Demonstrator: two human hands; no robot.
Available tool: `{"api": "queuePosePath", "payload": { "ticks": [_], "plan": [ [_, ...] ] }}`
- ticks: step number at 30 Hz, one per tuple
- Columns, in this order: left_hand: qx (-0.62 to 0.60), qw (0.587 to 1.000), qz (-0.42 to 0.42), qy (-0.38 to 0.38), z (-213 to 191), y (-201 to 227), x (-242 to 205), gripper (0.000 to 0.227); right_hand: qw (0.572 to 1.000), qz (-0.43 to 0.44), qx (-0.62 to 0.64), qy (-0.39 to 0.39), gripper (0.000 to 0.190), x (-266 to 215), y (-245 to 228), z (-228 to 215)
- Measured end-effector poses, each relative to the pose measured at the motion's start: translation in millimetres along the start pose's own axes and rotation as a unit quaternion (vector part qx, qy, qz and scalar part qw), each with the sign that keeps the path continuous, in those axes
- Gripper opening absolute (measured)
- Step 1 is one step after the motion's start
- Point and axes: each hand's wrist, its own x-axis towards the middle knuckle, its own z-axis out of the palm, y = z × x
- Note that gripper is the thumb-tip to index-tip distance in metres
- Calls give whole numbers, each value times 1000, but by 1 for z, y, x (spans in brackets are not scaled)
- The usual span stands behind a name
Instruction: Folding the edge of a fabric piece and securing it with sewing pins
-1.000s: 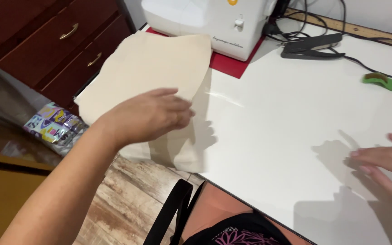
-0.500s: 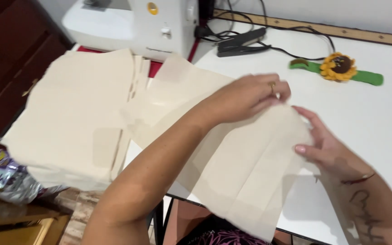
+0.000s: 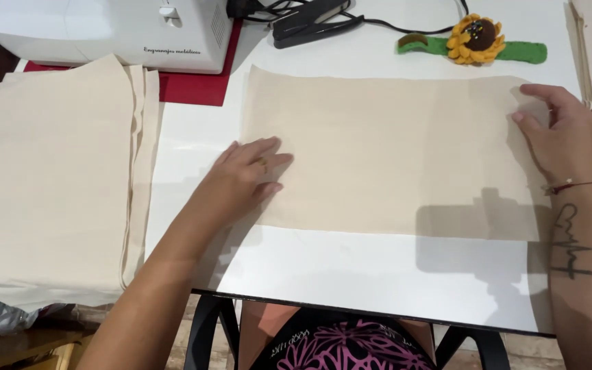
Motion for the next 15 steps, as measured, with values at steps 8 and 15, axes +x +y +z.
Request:
{"api": "queuePosePath", "payload": {
  "ticks": [8, 15],
  "plan": [
    [11, 997, 73, -32, -35, 13, -38, 33, 994, -102, 27, 41, 37, 32, 101, 25],
    [-18, 989, 131, 60, 1, -10, -51, 28, 990, -36, 139, -11, 26, 62, 241, 75]
  ]
}}
